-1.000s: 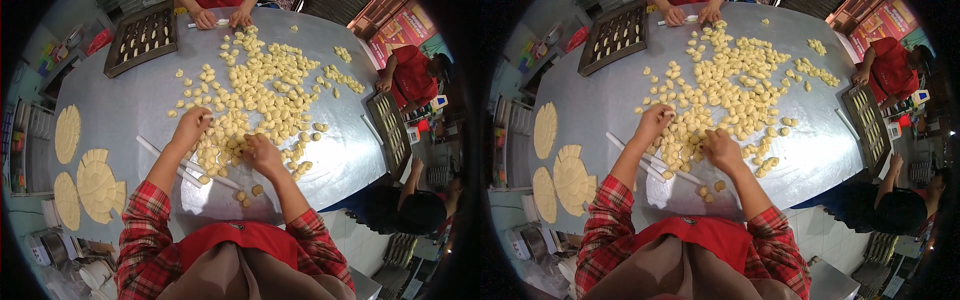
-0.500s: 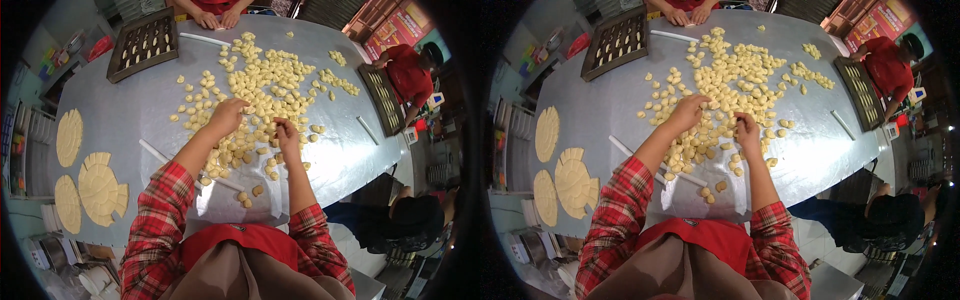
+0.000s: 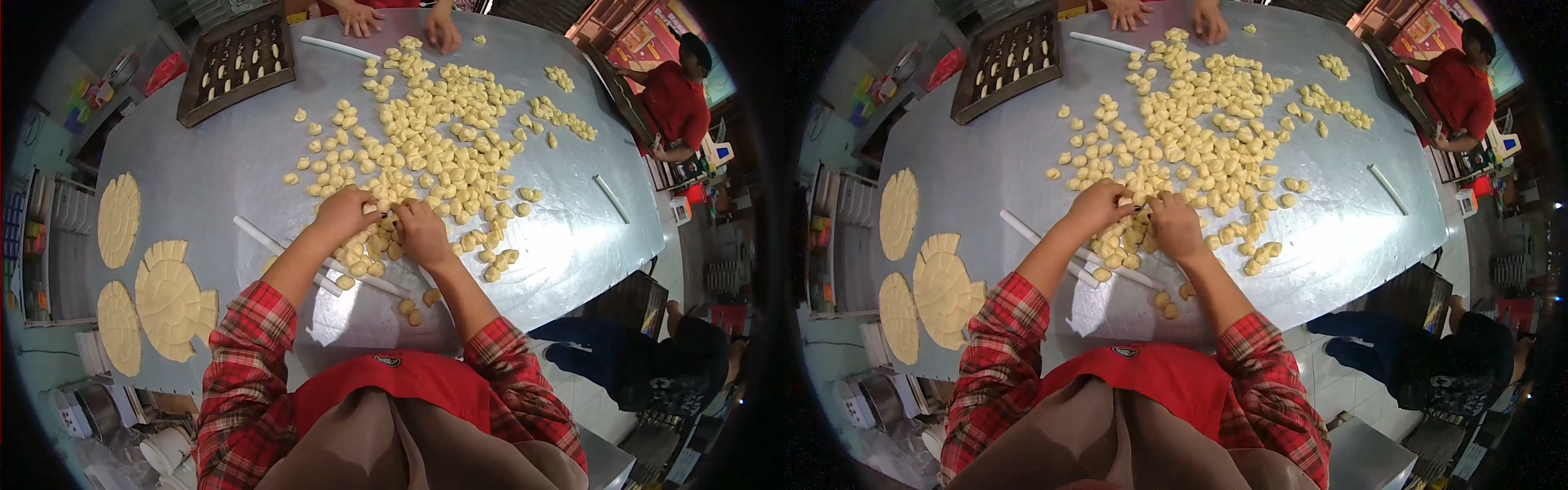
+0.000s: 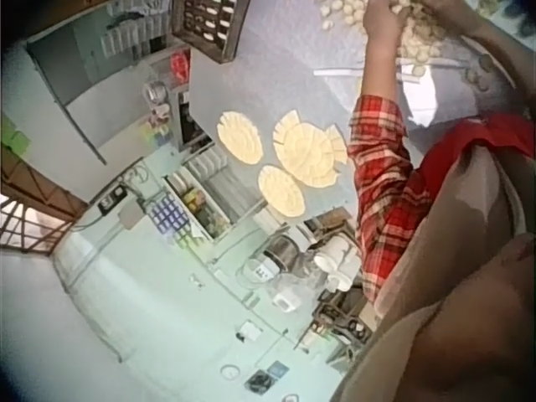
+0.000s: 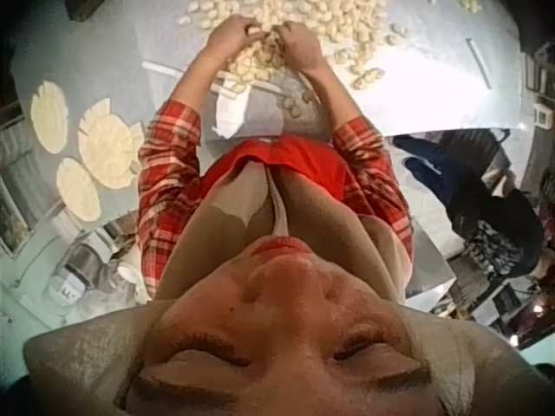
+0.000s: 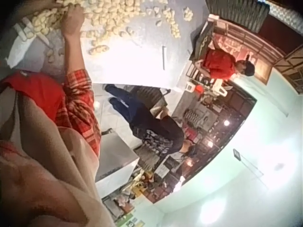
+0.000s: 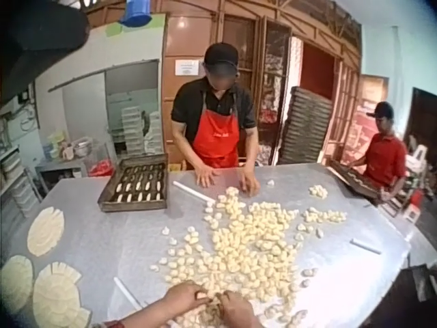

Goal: The person is shaping and portioning dough at a production table in a bakery or food production environment.

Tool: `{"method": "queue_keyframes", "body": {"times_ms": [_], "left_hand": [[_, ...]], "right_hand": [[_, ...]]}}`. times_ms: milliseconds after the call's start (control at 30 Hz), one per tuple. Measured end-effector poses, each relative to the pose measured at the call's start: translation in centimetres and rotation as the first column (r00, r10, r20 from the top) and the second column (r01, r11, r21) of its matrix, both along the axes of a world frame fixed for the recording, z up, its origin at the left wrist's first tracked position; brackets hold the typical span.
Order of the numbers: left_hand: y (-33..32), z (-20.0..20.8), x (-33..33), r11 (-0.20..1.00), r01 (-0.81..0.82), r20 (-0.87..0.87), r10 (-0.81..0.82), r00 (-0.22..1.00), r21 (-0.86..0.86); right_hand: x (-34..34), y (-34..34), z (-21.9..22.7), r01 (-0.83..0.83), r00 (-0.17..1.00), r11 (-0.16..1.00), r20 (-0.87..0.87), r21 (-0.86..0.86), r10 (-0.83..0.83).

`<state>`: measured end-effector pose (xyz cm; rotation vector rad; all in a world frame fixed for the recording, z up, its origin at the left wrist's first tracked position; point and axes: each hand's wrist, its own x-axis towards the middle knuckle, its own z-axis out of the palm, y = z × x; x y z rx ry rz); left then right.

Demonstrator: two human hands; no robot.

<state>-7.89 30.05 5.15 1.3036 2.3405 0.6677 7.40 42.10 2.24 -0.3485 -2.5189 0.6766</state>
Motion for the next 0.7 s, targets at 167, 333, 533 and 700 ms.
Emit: {"method": "queue_keyframes", "body": {"times_ms": [167, 333, 533, 700], "left_hand": [[-0.4, -0.8, -0.7, 0.999, 0.033, -0.049, -0.035, 0.998, -0.032], [-2.8, -0.9, -2.9, 0.857, -0.205, 0.223, 0.109, 0.969, 0.472], [-1.1, -0.3, -2.7, 0.939, -0.309, 0.745, 0.096, 0.660, 0.152], [-1.7, -0.7, -3.3, 0.912, -0.404, 0.816, 0.178, 0.551, 0.074]], "right_hand": [[0.1, 2.1, -2.2, 0.121, 0.992, 0.921, 0.017, -0.371, -0.123], [2.7, 0.6, 1.2, 0.046, 0.985, 0.876, 0.168, -0.479, 0.040], [0.1, -4.2, 2.5, -0.120, 0.977, 0.960, 0.141, -0.254, 0.159], [1.0, -3.8, 0.0, -0.132, 0.976, 0.930, 0.120, -0.344, 0.183]]}}
